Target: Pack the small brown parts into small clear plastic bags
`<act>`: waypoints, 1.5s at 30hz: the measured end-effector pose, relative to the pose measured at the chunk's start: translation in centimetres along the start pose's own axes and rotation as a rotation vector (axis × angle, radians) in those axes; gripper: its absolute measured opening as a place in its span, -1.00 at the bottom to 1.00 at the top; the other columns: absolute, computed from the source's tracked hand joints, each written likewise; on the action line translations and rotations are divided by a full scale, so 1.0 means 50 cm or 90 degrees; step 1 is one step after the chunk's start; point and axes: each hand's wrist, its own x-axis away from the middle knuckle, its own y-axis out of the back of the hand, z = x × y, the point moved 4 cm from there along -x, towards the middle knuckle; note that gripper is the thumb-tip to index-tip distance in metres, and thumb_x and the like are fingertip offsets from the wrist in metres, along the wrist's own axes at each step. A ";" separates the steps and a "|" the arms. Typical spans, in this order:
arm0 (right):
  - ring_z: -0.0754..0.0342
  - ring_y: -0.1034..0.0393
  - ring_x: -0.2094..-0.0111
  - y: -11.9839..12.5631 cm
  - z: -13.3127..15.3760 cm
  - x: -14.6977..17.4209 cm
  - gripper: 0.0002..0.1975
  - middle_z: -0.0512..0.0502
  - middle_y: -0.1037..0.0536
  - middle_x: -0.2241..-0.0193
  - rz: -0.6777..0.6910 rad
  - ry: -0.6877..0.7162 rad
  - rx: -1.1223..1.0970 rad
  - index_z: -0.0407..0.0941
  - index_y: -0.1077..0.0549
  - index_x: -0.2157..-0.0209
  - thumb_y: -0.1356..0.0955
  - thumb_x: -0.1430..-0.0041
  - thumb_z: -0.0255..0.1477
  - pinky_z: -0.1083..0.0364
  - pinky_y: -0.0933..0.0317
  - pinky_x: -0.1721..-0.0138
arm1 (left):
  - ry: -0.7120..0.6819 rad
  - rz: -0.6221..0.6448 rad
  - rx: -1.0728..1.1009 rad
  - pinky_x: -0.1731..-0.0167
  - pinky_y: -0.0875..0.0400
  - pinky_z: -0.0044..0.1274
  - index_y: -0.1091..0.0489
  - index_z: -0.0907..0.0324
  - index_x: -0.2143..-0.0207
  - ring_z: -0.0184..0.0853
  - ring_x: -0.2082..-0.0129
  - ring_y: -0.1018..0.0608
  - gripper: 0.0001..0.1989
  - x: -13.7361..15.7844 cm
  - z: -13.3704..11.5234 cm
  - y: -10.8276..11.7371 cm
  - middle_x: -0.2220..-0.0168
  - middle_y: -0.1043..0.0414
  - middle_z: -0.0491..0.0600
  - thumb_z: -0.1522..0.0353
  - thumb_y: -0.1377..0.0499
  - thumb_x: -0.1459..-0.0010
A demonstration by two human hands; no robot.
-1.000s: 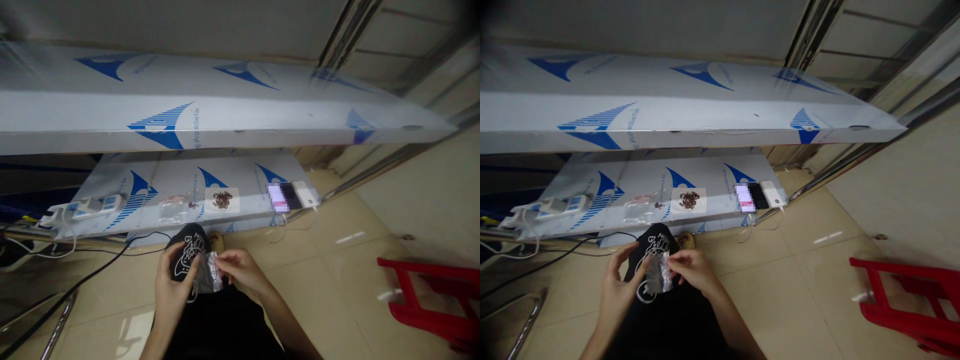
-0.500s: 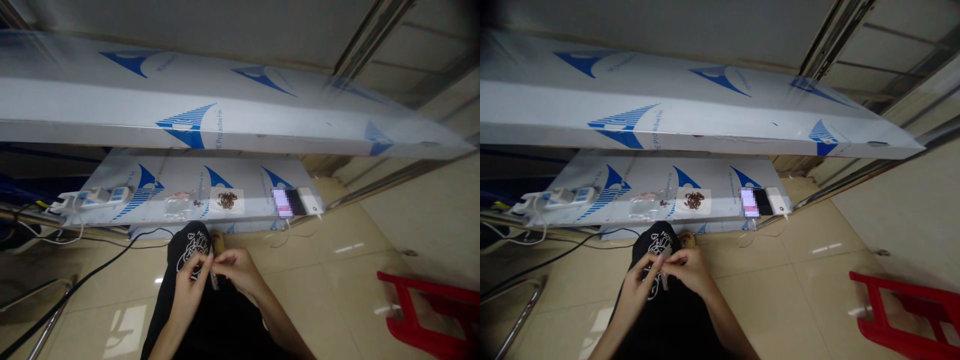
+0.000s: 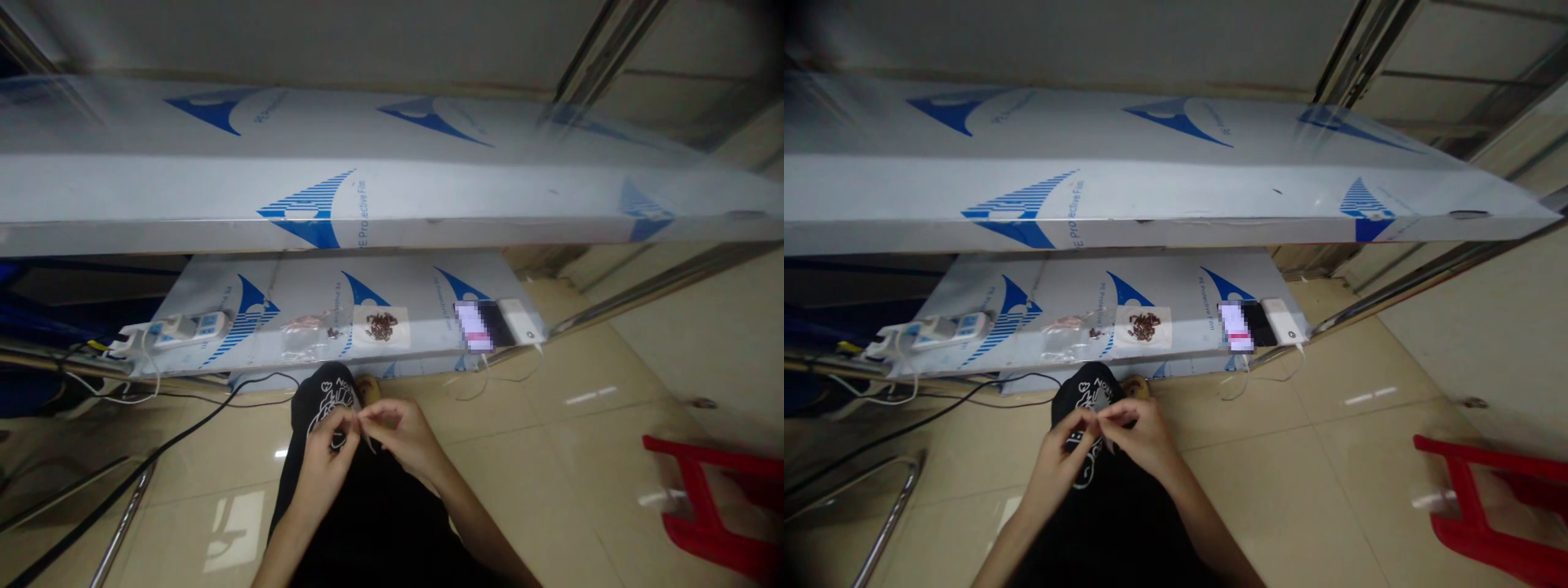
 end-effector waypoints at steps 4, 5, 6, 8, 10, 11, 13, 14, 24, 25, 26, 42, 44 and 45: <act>0.13 -0.42 0.47 -0.001 0.018 -0.003 -0.82 -0.07 -0.56 0.47 -0.067 0.070 0.051 -0.14 -0.51 0.37 -0.36 0.04 -0.37 0.19 -0.27 0.45 | 0.012 -0.002 0.009 0.34 -0.26 -0.58 -0.28 0.20 0.41 -0.37 0.39 -0.41 -0.78 0.001 0.002 -0.007 0.44 -0.36 -0.07 0.28 0.05 -0.15; 0.13 -0.42 0.48 0.000 0.022 -0.003 -0.84 -0.07 -0.56 0.48 -0.075 0.083 0.068 -0.14 -0.52 0.38 -0.35 0.02 -0.38 0.19 -0.27 0.45 | 0.013 0.004 0.009 0.34 -0.26 -0.58 -0.28 0.20 0.40 -0.36 0.39 -0.41 -0.77 0.002 0.002 -0.009 0.43 -0.36 -0.07 0.28 0.07 -0.16; 0.14 -0.42 0.49 0.001 0.026 -0.002 -0.85 -0.06 -0.56 0.49 -0.081 0.096 0.093 -0.13 -0.52 0.41 -0.34 0.01 -0.38 0.20 -0.27 0.45 | 0.011 0.008 0.000 0.34 -0.26 -0.57 -0.28 0.20 0.39 -0.36 0.39 -0.41 -0.77 0.002 0.002 -0.011 0.43 -0.36 -0.06 0.27 0.08 -0.17; 0.15 -0.41 0.51 0.003 0.032 0.001 -0.87 -0.03 -0.55 0.52 -0.090 0.121 0.160 -0.11 -0.53 0.46 -0.33 0.00 -0.41 0.22 -0.24 0.46 | -0.002 0.012 -0.058 0.30 -0.24 -0.53 -0.29 0.19 0.39 -0.34 0.37 -0.41 -0.76 0.003 0.001 -0.013 0.42 -0.37 -0.05 0.27 0.09 -0.18; 0.17 -0.39 0.52 0.004 0.037 0.005 -0.88 -0.01 -0.53 0.53 -0.094 0.142 0.226 -0.09 -0.53 0.47 -0.33 0.01 -0.45 0.23 -0.22 0.48 | -0.021 -0.002 -0.155 0.23 -0.19 -0.46 -0.31 0.18 0.39 -0.32 0.33 -0.41 -0.77 0.004 -0.001 -0.013 0.39 -0.39 -0.05 0.29 0.08 -0.17; 0.18 -0.39 0.52 0.004 0.039 0.006 -0.88 0.00 -0.53 0.53 -0.095 0.150 0.252 -0.08 -0.53 0.48 -0.33 0.02 -0.47 0.24 -0.21 0.48 | -0.030 -0.014 -0.204 0.18 -0.16 -0.42 -0.31 0.17 0.39 -0.31 0.31 -0.41 -0.78 0.005 -0.004 -0.013 0.38 -0.39 -0.06 0.30 0.07 -0.17; 0.19 -0.38 0.53 0.004 0.042 0.009 -0.87 0.02 -0.52 0.54 -0.101 0.157 0.287 -0.08 -0.53 0.48 -0.32 0.02 -0.49 0.24 -0.20 0.48 | -0.042 -0.036 -0.277 0.14 -0.10 -0.38 -0.32 0.16 0.40 -0.32 0.29 -0.41 -0.80 0.007 -0.008 -0.012 0.37 -0.39 -0.08 0.33 0.06 -0.16; 0.19 -0.38 0.53 0.004 0.043 0.009 -0.87 0.02 -0.52 0.54 -0.105 0.158 0.297 -0.07 -0.53 0.48 -0.32 0.02 -0.49 0.25 -0.20 0.48 | -0.048 -0.043 -0.297 0.13 -0.09 -0.38 -0.31 0.16 0.40 -0.32 0.29 -0.41 -0.81 0.008 -0.011 -0.012 0.37 -0.39 -0.08 0.35 0.06 -0.16; 0.19 -0.37 0.57 0.012 0.033 0.005 -0.88 0.03 -0.48 0.60 -0.143 0.142 0.293 -0.11 -0.47 0.58 -0.31 0.09 -0.54 0.25 -0.19 0.52 | -0.067 -0.091 -0.378 0.16 -0.07 -0.40 -0.29 0.17 0.43 -0.32 0.28 -0.38 -0.86 0.009 -0.018 -0.011 0.36 -0.36 -0.08 0.36 0.02 -0.13; 0.19 -0.36 0.58 0.014 0.032 0.004 -0.89 0.03 -0.48 0.61 -0.151 0.140 0.299 -0.12 -0.45 0.61 -0.31 0.10 -0.54 0.25 -0.18 0.53 | -0.065 -0.094 -0.374 0.17 -0.07 -0.40 -0.29 0.17 0.43 -0.32 0.29 -0.39 -0.86 0.007 -0.017 -0.011 0.36 -0.36 -0.08 0.36 0.02 -0.13; 0.19 -0.36 0.59 0.015 0.031 0.004 -0.89 0.03 -0.48 0.61 -0.156 0.141 0.305 -0.12 -0.43 0.62 -0.31 0.10 -0.53 0.25 -0.18 0.54 | -0.066 -0.092 -0.364 0.17 -0.08 -0.40 -0.30 0.16 0.43 -0.32 0.29 -0.39 -0.86 0.006 -0.015 -0.011 0.36 -0.36 -0.08 0.36 0.02 -0.13; 0.13 -0.40 0.31 -0.001 0.004 0.003 -0.72 0.00 -0.48 0.23 -0.083 0.197 0.425 0.02 -0.49 0.33 -0.23 -0.06 -0.59 0.20 -0.22 0.31 | -0.133 -0.091 -0.346 0.23 -0.23 -0.40 -0.32 0.18 0.43 -0.28 0.25 -0.40 -0.87 -0.018 0.001 -0.015 0.30 -0.34 0.00 0.40 0.00 -0.10; 0.11 -0.39 0.29 -0.007 -0.009 0.005 -0.71 -0.02 -0.49 0.25 -0.074 0.187 0.425 0.02 -0.47 0.26 -0.23 -0.08 -0.57 0.20 -0.23 0.30 | -0.161 -0.096 -0.369 0.22 -0.23 -0.37 -0.34 0.18 0.43 -0.25 0.22 -0.39 -0.89 -0.027 0.000 -0.018 0.26 -0.34 0.02 0.39 -0.03 -0.08; 0.11 -0.39 0.30 -0.009 -0.016 0.005 -0.73 -0.02 -0.50 0.28 -0.074 0.177 0.427 0.01 -0.47 0.26 -0.23 -0.08 -0.56 0.20 -0.22 0.31 | -0.176 -0.089 -0.379 0.20 -0.23 -0.36 -0.34 0.18 0.43 -0.23 0.20 -0.38 -0.89 -0.032 -0.001 -0.021 0.23 -0.34 0.03 0.39 -0.04 -0.07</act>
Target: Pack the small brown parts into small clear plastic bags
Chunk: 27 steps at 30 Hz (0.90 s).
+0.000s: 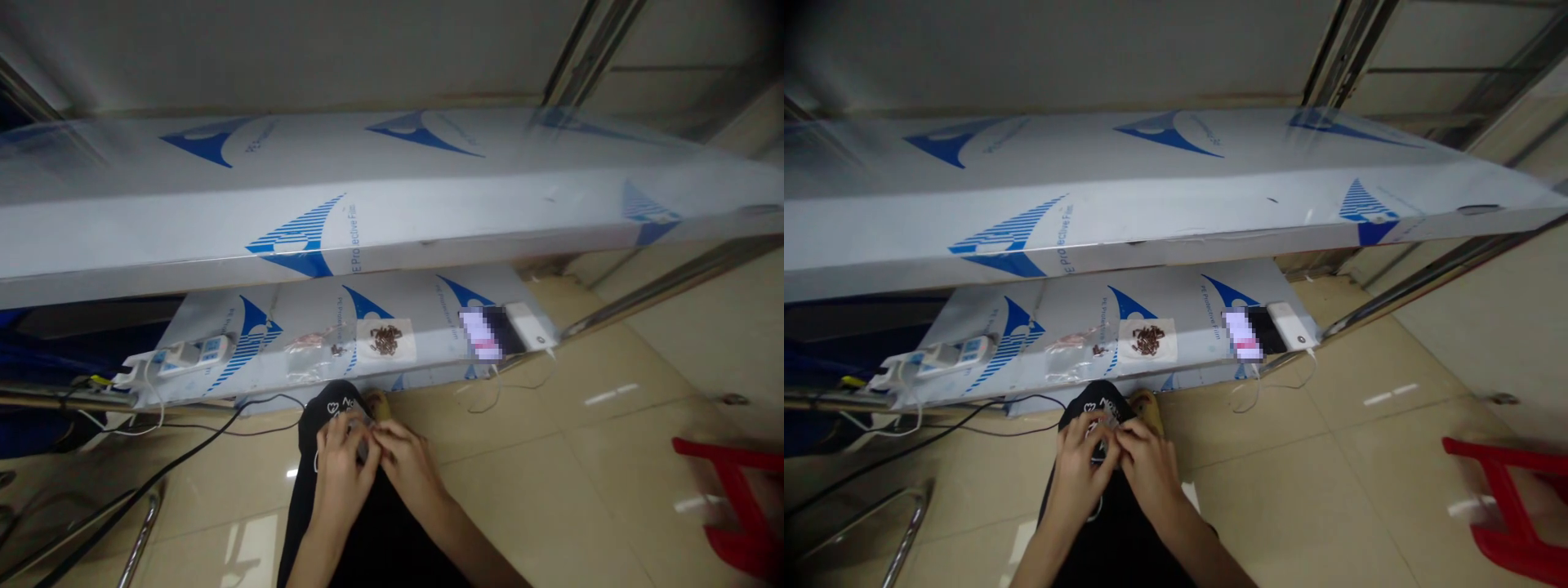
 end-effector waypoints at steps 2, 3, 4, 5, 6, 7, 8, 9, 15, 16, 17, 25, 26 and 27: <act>0.11 -0.39 0.32 -0.006 -0.011 0.003 -0.77 -0.02 -0.50 0.34 0.009 -0.022 0.009 -0.01 -0.47 0.32 -0.23 -0.08 -0.55 0.21 -0.21 0.34 | -0.038 0.031 -0.007 0.16 -0.22 -0.33 -0.36 0.18 0.42 -0.20 0.13 -0.36 -0.90 -0.007 -0.003 -0.007 0.14 -0.32 0.04 0.40 -0.05 -0.06; 0.12 -0.39 0.34 -0.008 -0.018 0.003 -0.78 -0.01 -0.51 0.37 0.015 -0.032 0.010 -0.02 -0.47 0.36 -0.24 -0.08 -0.55 0.22 -0.20 0.36 | -0.056 0.055 -0.004 0.14 -0.22 -0.33 -0.36 0.17 0.40 -0.20 0.10 -0.34 -0.89 -0.009 -0.004 -0.011 0.10 -0.31 0.04 0.40 -0.04 -0.07; 0.13 -0.39 0.37 -0.008 -0.025 0.002 -0.78 -0.01 -0.51 0.41 0.022 -0.042 0.009 -0.03 -0.48 0.38 -0.24 -0.07 -0.56 0.23 -0.19 0.38 | -0.074 0.082 0.001 0.12 -0.21 -0.32 -0.36 0.16 0.38 -0.20 0.07 -0.33 -0.88 -0.011 -0.005 -0.015 0.06 -0.29 0.04 0.41 -0.03 -0.08; 0.14 -0.38 0.39 -0.007 -0.033 0.000 -0.79 0.00 -0.51 0.44 0.026 -0.054 0.006 -0.04 -0.48 0.41 -0.24 -0.07 -0.56 0.23 -0.18 0.39 | -0.090 0.107 0.008 0.10 -0.20 -0.32 -0.36 0.14 0.35 -0.20 0.04 -0.31 -0.86 -0.011 -0.005 -0.018 0.03 -0.28 0.02 0.41 -0.02 -0.09; 0.15 -0.38 0.42 -0.005 -0.041 -0.002 -0.78 0.00 -0.51 0.46 0.028 -0.066 0.001 -0.05 -0.48 0.44 -0.24 -0.06 -0.57 0.24 -0.17 0.41 | -0.102 0.131 0.015 0.08 -0.19 -0.31 -0.36 0.13 0.32 -0.20 0.00 -0.29 -0.84 -0.011 -0.005 -0.022 0.01 -0.26 0.01 0.41 0.00 -0.11; 0.15 -0.38 0.45 -0.003 -0.049 -0.004 -0.79 0.01 -0.51 0.49 0.031 -0.077 -0.006 -0.06 -0.49 0.47 -0.25 -0.04 -0.58 0.24 -0.16 0.43 | -0.110 0.150 0.020 0.05 -0.17 -0.30 -0.36 0.11 0.27 -0.21 -0.03 -0.26 -0.83 -0.010 -0.003 -0.026 -0.02 -0.25 -0.01 0.40 0.00 -0.11; 0.16 -0.38 0.48 -0.001 -0.056 -0.006 -0.79 0.01 -0.52 0.50 0.033 -0.087 -0.018 -0.06 -0.49 0.48 -0.25 -0.04 -0.57 0.24 -0.15 0.45 | -0.111 0.161 0.025 0.04 -0.16 -0.29 -0.34 0.08 0.20 -0.20 -0.06 -0.24 -0.80 -0.009 0.000 -0.029 -0.04 -0.22 -0.01 0.38 -0.02 -0.11; 0.16 -0.37 0.50 0.000 -0.063 -0.008 -0.81 0.01 -0.52 0.51 0.036 -0.094 -0.033 -0.07 -0.50 0.47 -0.27 -0.03 -0.55 0.24 -0.14 0.47 | -0.109 0.166 0.029 0.02 -0.15 -0.29 -0.29 0.07 0.11 -0.19 -0.08 -0.22 -0.72 -0.009 0.004 -0.032 -0.07 -0.20 0.00 0.35 -0.05 -0.09; 0.18 -0.33 0.59 -0.011 -0.090 -0.012 -0.84 0.03 -0.52 0.59 0.086 -0.102 -0.135 -0.09 -0.54 0.43 -0.33 -0.01 -0.34 0.25 -0.11 0.55 | -0.125 0.198 0.023 -0.03 -0.09 -0.23 -0.08 0.04 -0.11 -0.11 -0.13 -0.15 -0.33 -0.003 0.027 -0.069 -0.10 -0.18 0.03 0.32 -0.20 0.09; 0.19 -0.32 0.60 -0.013 -0.091 -0.013 -0.83 0.04 -0.51 0.61 0.095 -0.097 -0.141 -0.10 -0.54 0.46 -0.33 -0.01 -0.34 0.25 -0.11 0.55 | -0.130 0.201 0.022 -0.04 -0.08 -0.23 -0.11 0.03 -0.09 -0.11 -0.13 -0.17 -0.35 -0.003 0.029 -0.075 -0.08 -0.21 0.02 0.32 -0.20 0.10; 0.20 -0.31 0.60 -0.014 -0.092 -0.015 -0.83 0.05 -0.49 0.63 0.102 -0.092 -0.147 -0.12 -0.53 0.49 -0.33 -0.01 -0.35 0.26 -0.10 0.55 | -0.132 0.201 0.024 -0.05 -0.07 -0.23 -0.13 0.03 -0.08 -0.12 -0.12 -0.18 -0.36 -0.003 0.031 -0.081 -0.06 -0.23 0.01 0.31 -0.20 0.10; 0.19 -0.29 0.59 -0.008 -0.082 -0.043 -0.80 0.05 -0.46 0.64 0.169 -0.102 -0.258 -0.12 -0.52 0.56 -0.30 -0.02 -0.40 0.25 -0.13 0.55 | -0.097 0.163 0.038 -0.05 -0.09 -0.31 -0.29 0.07 0.09 -0.21 -0.03 -0.31 -0.60 -0.009 0.030 -0.086 0.09 -0.37 -0.02 0.44 -0.11 0.06; 0.18 -0.31 0.58 -0.011 -0.081 -0.044 -0.81 0.04 -0.47 0.63 0.188 -0.104 -0.288 -0.12 -0.52 0.55 -0.29 -0.02 -0.42 0.25 -0.15 0.54 | -0.093 0.161 0.042 -0.05 -0.08 -0.31 -0.31 0.08 0.11 -0.22 -0.01 -0.33 -0.61 -0.010 0.029 -0.086 0.11 -0.39 -0.02 0.45 -0.10 0.06; 0.18 -0.32 0.56 -0.015 -0.082 -0.044 -0.81 0.04 -0.48 0.62 0.202 -0.108 -0.315 -0.13 -0.52 0.53 -0.29 -0.02 -0.42 0.25 -0.16 0.54 | -0.088 0.159 0.047 -0.05 -0.07 -0.31 -0.31 0.08 0.12 -0.22 0.01 -0.34 -0.62 -0.010 0.028 -0.086 0.12 -0.39 -0.03 0.46 -0.10 0.06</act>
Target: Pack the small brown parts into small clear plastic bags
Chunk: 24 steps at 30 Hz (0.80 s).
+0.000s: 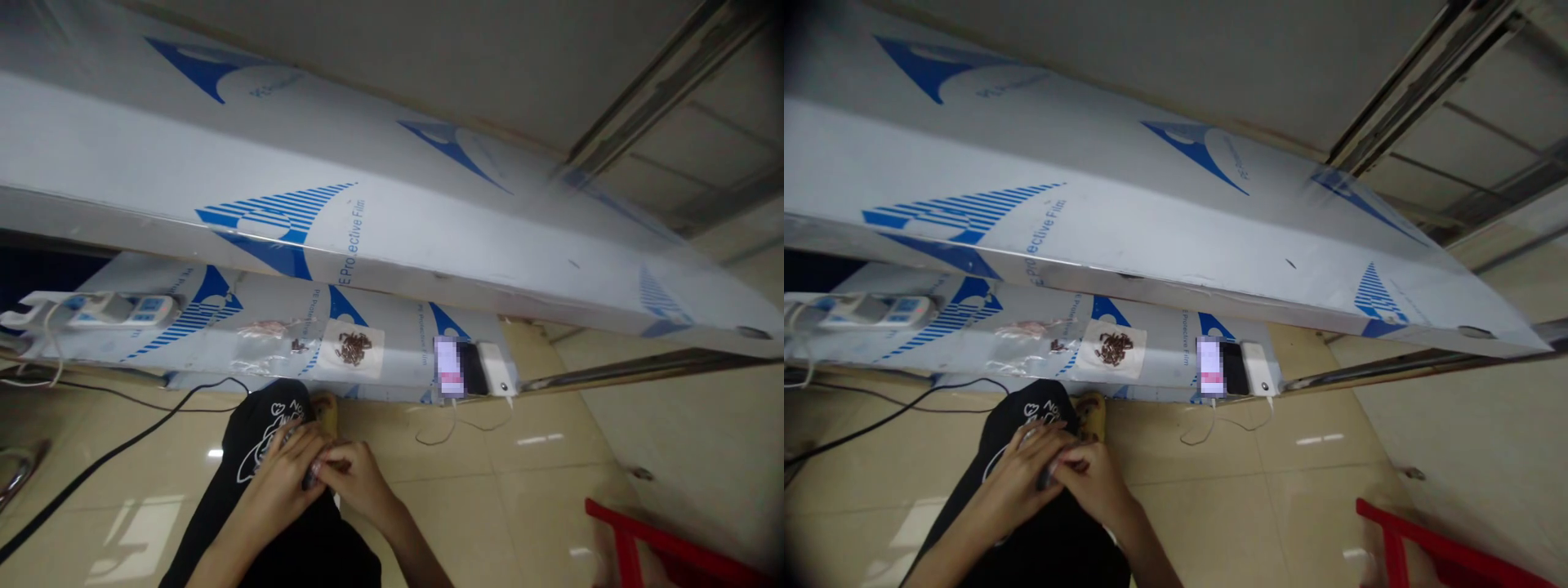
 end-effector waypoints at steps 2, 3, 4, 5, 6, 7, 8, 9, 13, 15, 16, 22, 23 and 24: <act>0.16 -0.34 0.53 -0.003 -0.005 -0.001 -0.83 0.02 -0.50 0.58 0.010 -0.007 -0.037 -0.14 -0.52 0.49 -0.30 -0.02 -0.42 0.24 -0.18 0.52 | 0.005 -0.004 0.008 -0.07 -0.05 -0.30 -0.27 0.09 0.07 -0.23 0.04 -0.36 -0.57 0.000 -0.001 -0.001 0.11 -0.38 -0.02 0.44 -0.11 0.07; 0.16 -0.35 0.53 -0.002 -0.007 -0.002 -0.83 0.01 -0.50 0.57 0.006 -0.009 -0.047 -0.15 -0.52 0.48 -0.30 -0.02 -0.41 0.24 -0.19 0.50 | 0.009 -0.006 0.011 -0.07 -0.03 -0.30 -0.24 0.09 0.03 -0.24 0.04 -0.36 -0.53 0.000 -0.002 -0.001 0.09 -0.37 -0.01 0.44 -0.11 0.07; 0.15 -0.36 0.53 -0.001 -0.009 -0.002 -0.84 0.01 -0.50 0.57 -0.002 -0.009 -0.052 -0.15 -0.52 0.48 -0.31 -0.01 -0.41 0.23 -0.20 0.50 | 0.014 -0.007 0.013 -0.08 -0.02 -0.30 -0.19 0.09 -0.01 -0.24 0.04 -0.36 -0.49 -0.001 -0.002 -0.001 0.07 -0.35 0.00 0.44 -0.11 0.07; 0.15 -0.36 0.54 0.002 -0.010 -0.003 -0.85 0.01 -0.50 0.58 -0.012 -0.011 -0.054 -0.16 -0.52 0.50 -0.33 0.01 -0.41 0.23 -0.20 0.51 | 0.017 -0.005 0.015 -0.08 -0.02 -0.30 -0.16 0.08 -0.04 -0.24 0.03 -0.35 -0.45 -0.002 -0.003 -0.001 0.05 -0.33 0.00 0.45 -0.11 0.07; 0.16 -0.35 0.55 0.006 -0.010 -0.004 -0.86 0.01 -0.50 0.59 -0.025 -0.013 -0.053 -0.16 -0.52 0.51 -0.34 0.04 -0.41 0.23 -0.19 0.52 | 0.020 0.002 0.019 -0.08 -0.02 -0.30 -0.15 0.08 -0.04 -0.25 0.03 -0.34 -0.44 -0.003 -0.004 -0.001 0.05 -0.33 0.00 0.47 -0.10 0.08; 0.16 -0.35 0.56 0.009 -0.011 -0.005 -0.87 0.02 -0.50 0.60 -0.034 -0.014 -0.053 -0.16 -0.52 0.53 -0.35 0.06 -0.41 0.23 -0.19 0.53 | 0.023 0.011 0.024 -0.07 -0.03 -0.31 -0.17 0.07 -0.02 -0.25 0.03 -0.34 -0.45 -0.004 -0.005 -0.001 0.06 -0.33 0.00 0.49 -0.09 0.09; 0.16 -0.35 0.57 0.012 -0.011 -0.006 -0.88 0.02 -0.50 0.61 -0.039 -0.016 -0.053 -0.16 -0.52 0.54 -0.36 0.08 -0.41 0.23 -0.18 0.54 | 0.026 0.021 0.028 -0.05 -0.05 -0.32 -0.21 0.07 0.02 -0.26 0.05 -0.35 -0.49 -0.007 -0.007 -0.002 0.09 -0.34 -0.02 0.52 -0.07 0.09; 0.16 -0.34 0.58 0.013 -0.013 -0.006 -0.89 0.02 -0.50 0.62 -0.039 -0.018 -0.051 -0.16 -0.52 0.55 -0.37 0.09 -0.42 0.23 -0.17 0.55 | 0.029 0.032 0.030 -0.04 -0.06 -0.33 -0.25 0.08 0.08 -0.28 0.08 -0.37 -0.54 -0.009 -0.009 -0.002 0.14 -0.36 -0.03 0.55 -0.04 0.09; 0.16 -0.33 0.60 0.010 -0.026 -0.008 -0.88 0.02 -0.49 0.66 -0.049 -0.019 -0.017 -0.16 -0.53 0.58 -0.36 0.08 -0.43 0.24 -0.15 0.57 | 0.033 0.045 0.022 -0.02 -0.05 -0.33 -0.31 0.12 0.24 -0.31 0.19 -0.40 -0.65 -0.019 -0.018 -0.004 0.32 -0.39 -0.06 0.61 0.03 0.05; 0.16 -0.34 0.59 0.007 -0.031 -0.008 -0.85 0.02 -0.49 0.66 -0.070 -0.015 0.007 -0.15 -0.53 0.60 -0.35 0.06 -0.42 0.23 -0.17 0.56 | 0.027 0.042 0.015 -0.01 -0.06 -0.33 -0.31 0.12 0.23 -0.30 0.21 -0.40 -0.64 -0.024 -0.022 -0.006 0.33 -0.38 -0.06 0.62 0.05 0.04; 0.15 -0.34 0.58 0.006 -0.033 -0.008 -0.84 0.02 -0.50 0.65 -0.077 -0.013 0.017 -0.15 -0.52 0.60 -0.34 0.04 -0.42 0.23 -0.18 0.55 | 0.027 0.038 0.012 0.00 -0.07 -0.33 -0.30 0.13 0.23 -0.30 0.21 -0.40 -0.63 -0.026 -0.023 -0.008 0.34 -0.38 -0.05 0.63 0.05 0.04; 0.14 -0.38 0.51 0.020 -0.016 -0.031 -0.84 0.01 -0.52 0.58 0.041 0.021 0.039 -0.14 -0.53 0.54 -0.35 0.02 -0.37 0.21 -0.22 0.48 | 0.081 -0.027 -0.034 0.06 -0.11 -0.36 -0.32 0.15 0.29 -0.29 0.22 -0.40 -0.70 -0.023 -0.006 -0.003 0.31 -0.38 -0.04 0.60 0.03 0.03; 0.13 -0.39 0.48 0.029 -0.015 -0.042 -0.83 0.00 -0.53 0.53 0.069 0.031 0.035 -0.13 -0.54 0.50 -0.35 0.01 -0.34 0.20 -0.23 0.46 | 0.094 -0.041 -0.044 0.09 -0.12 -0.36 -0.33 0.15 0.28 -0.29 0.23 -0.41 -0.74 -0.019 -0.001 0.000 0.30 -0.39 -0.04 0.57 0.02 0.00; 0.13 -0.40 0.46 0.042 -0.017 -0.056 -0.80 -0.02 -0.54 0.50 0.080 0.037 0.031 -0.14 -0.54 0.45 -0.34 0.00 -0.31 0.19 -0.24 0.46 | 0.106 -0.056 -0.052 0.11 -0.13 -0.37 -0.33 0.14 0.27 -0.28 0.24 -0.42 -0.77 -0.013 0.006 0.005 0.30 -0.40 -0.04 0.53 0.01 -0.04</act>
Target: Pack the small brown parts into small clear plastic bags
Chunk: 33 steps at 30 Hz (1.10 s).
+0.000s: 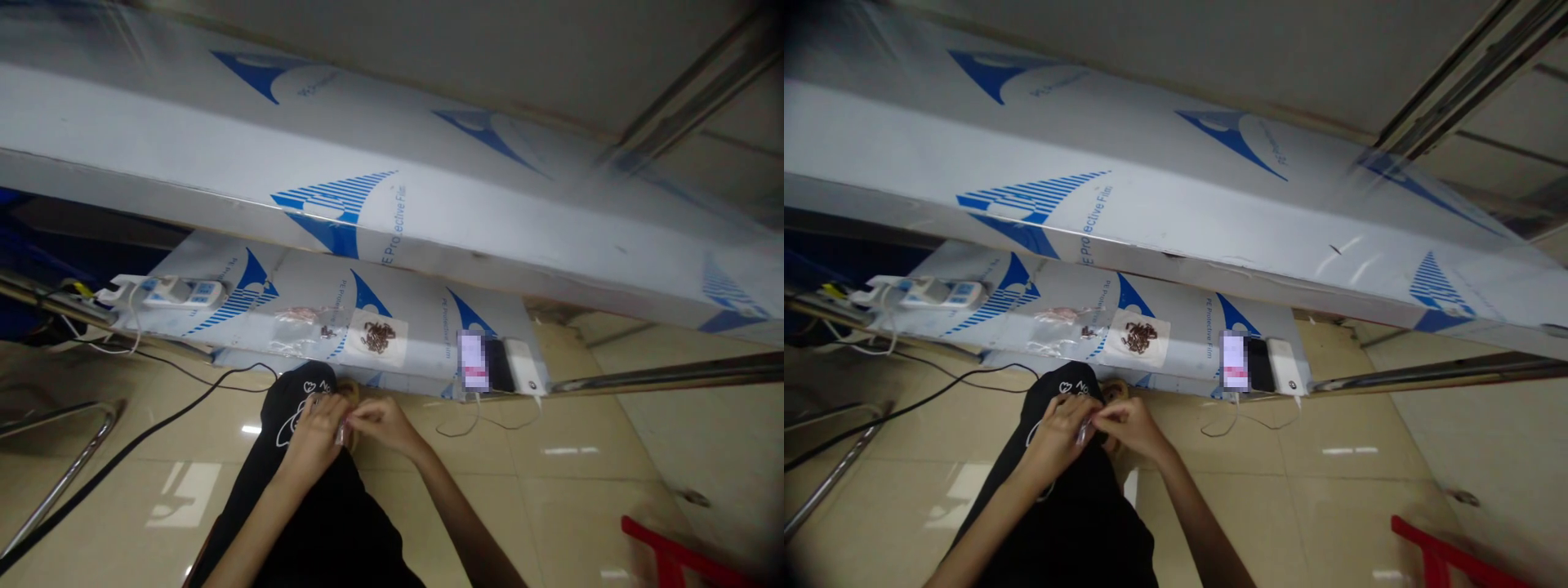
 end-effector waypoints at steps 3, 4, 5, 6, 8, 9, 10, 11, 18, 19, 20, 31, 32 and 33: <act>0.11 -0.41 0.46 0.055 -0.032 -0.048 -0.70 -0.07 -0.55 0.46 -0.027 -0.034 0.030 -0.17 -0.52 0.33 -0.28 -0.07 -0.26 0.18 -0.25 0.49 | 0.024 -0.046 -0.005 0.16 -0.15 -0.40 -0.34 0.12 0.26 -0.29 0.24 -0.43 -0.85 0.014 0.021 0.018 0.28 -0.43 -0.05 0.36 -0.05 -0.10; 0.12 -0.41 0.46 0.080 -0.044 -0.066 -0.72 -0.08 -0.55 0.49 -0.096 -0.036 0.089 -0.19 -0.52 0.37 -0.29 -0.06 -0.28 0.18 -0.25 0.47 | 0.027 -0.057 -0.001 0.17 -0.16 -0.41 -0.35 0.12 0.28 -0.29 0.25 -0.44 -0.85 0.019 0.027 0.024 0.29 -0.44 -0.05 0.31 -0.06 -0.10; 0.12 -0.41 0.42 0.105 -0.053 -0.083 -0.78 -0.09 -0.55 0.44 -0.172 -0.027 0.165 -0.19 -0.52 0.38 -0.32 -0.02 -0.34 0.18 -0.25 0.40 | 0.031 -0.066 0.005 0.18 -0.16 -0.42 -0.36 0.12 0.30 -0.30 0.26 -0.45 -0.85 0.024 0.032 0.029 0.30 -0.44 -0.05 0.28 -0.08 -0.09; 0.12 -0.41 0.38 0.125 -0.062 -0.098 -0.82 -0.11 -0.54 0.37 -0.239 -0.027 0.248 -0.17 -0.52 0.36 -0.35 0.01 -0.39 0.18 -0.24 0.34 | 0.036 -0.074 0.010 0.19 -0.17 -0.43 -0.36 0.13 0.32 -0.31 0.27 -0.46 -0.84 0.028 0.037 0.034 0.32 -0.45 -0.05 0.26 -0.08 -0.09; 0.13 -0.40 0.38 0.155 -0.083 -0.125 -0.82 -0.12 -0.51 0.29 -0.337 -0.072 0.371 -0.14 -0.51 0.32 -0.34 0.01 -0.43 0.18 -0.22 0.33 | 0.045 -0.086 0.019 0.21 -0.18 -0.44 -0.36 0.14 0.37 -0.32 0.31 -0.47 -0.82 0.037 0.043 0.040 0.37 -0.45 -0.06 0.23 -0.09 -0.08; 0.13 -0.40 0.37 0.165 -0.091 -0.136 -0.81 -0.12 -0.50 0.26 -0.374 -0.094 0.413 -0.13 -0.51 0.30 -0.33 -0.01 -0.42 0.19 -0.21 0.33 | 0.047 -0.092 0.023 0.21 -0.19 -0.44 -0.36 0.15 0.39 -0.32 0.32 -0.47 -0.82 0.041 0.045 0.042 0.38 -0.45 -0.06 0.22 -0.10 -0.07; 0.12 -0.39 0.34 0.171 -0.098 -0.146 -0.80 -0.11 -0.48 0.24 -0.401 -0.116 0.444 -0.12 -0.51 0.28 -0.32 -0.03 -0.40 0.19 -0.20 0.33 | 0.049 -0.100 0.027 0.22 -0.20 -0.44 -0.35 0.15 0.40 -0.32 0.33 -0.47 -0.81 0.045 0.046 0.043 0.39 -0.44 -0.07 0.22 -0.10 -0.07; 0.12 -0.39 0.32 0.175 -0.105 -0.155 -0.79 -0.11 -0.47 0.23 -0.419 -0.137 0.466 -0.10 -0.50 0.27 -0.31 -0.05 -0.38 0.19 -0.20 0.33 | 0.049 -0.113 0.031 0.23 -0.21 -0.44 -0.35 0.16 0.40 -0.32 0.33 -0.47 -0.80 0.049 0.048 0.044 0.39 -0.44 -0.07 0.21 -0.11 -0.06; 0.07 -0.38 0.27 0.173 -0.142 -0.183 -0.82 -0.07 -0.45 0.20 -0.442 -0.215 0.469 -0.05 -0.53 0.36 -0.31 -0.06 -0.33 0.19 -0.19 0.37 | 0.076 -0.185 0.064 0.27 -0.33 -0.46 -0.30 0.15 0.24 -0.32 0.31 -0.45 -0.79 0.067 0.063 0.044 0.33 -0.43 -0.03 0.28 -0.11 -0.06; 0.06 -0.38 0.27 0.173 -0.143 -0.183 -0.82 -0.07 -0.46 0.22 -0.451 -0.214 0.456 -0.06 -0.53 0.39 -0.31 -0.05 -0.32 0.18 -0.19 0.37 | 0.082 -0.188 0.064 0.27 -0.34 -0.47 -0.31 0.15 0.24 -0.32 0.31 -0.45 -0.81 0.068 0.066 0.045 0.32 -0.43 -0.02 0.31 -0.09 -0.08; 0.05 -0.38 0.27 0.173 -0.143 -0.182 -0.83 -0.08 -0.46 0.22 -0.462 -0.213 0.440 -0.07 -0.54 0.41 -0.32 -0.04 -0.32 0.17 -0.20 0.36 | 0.087 -0.191 0.062 0.27 -0.34 -0.48 -0.31 0.15 0.25 -0.32 0.30 -0.45 -0.83 0.069 0.068 0.046 0.31 -0.43 -0.02 0.32 -0.08 -0.08; 0.12 -0.37 0.28 -0.001 0.035 -0.072 -0.88 -0.05 -0.45 0.24 -0.052 0.214 0.018 -0.09 -0.53 0.46 -0.41 0.11 -0.37 0.14 -0.25 0.25 | 0.150 -0.148 0.059 0.33 -0.31 -0.47 -0.33 0.16 0.32 -0.33 0.44 -0.46 -0.85 0.056 0.079 0.034 0.47 -0.43 -0.08 0.31 -0.13 -0.02; 0.12 -0.37 0.27 -0.019 0.045 -0.057 -0.89 -0.04 -0.45 0.24 -0.027 0.223 0.024 -0.08 -0.53 0.46 -0.43 0.14 -0.39 0.13 -0.24 0.22 | 0.146 -0.137 0.054 0.31 -0.31 -0.46 -0.33 0.15 0.30 -0.32 0.40 -0.46 -0.85 0.056 0.078 0.030 0.43 -0.45 -0.08 0.35 -0.13 -0.01; 0.12 -0.37 0.27 -0.033 0.051 -0.045 -0.89 -0.03 -0.45 0.25 -0.026 0.225 0.031 -0.07 -0.53 0.48 -0.44 0.17 -0.41 0.13 -0.24 0.21 | 0.140 -0.127 0.046 0.29 -0.30 -0.45 -0.33 0.15 0.28 -0.31 0.37 -0.46 -0.83 0.056 0.076 0.026 0.38 -0.45 -0.07 0.41 -0.12 0.01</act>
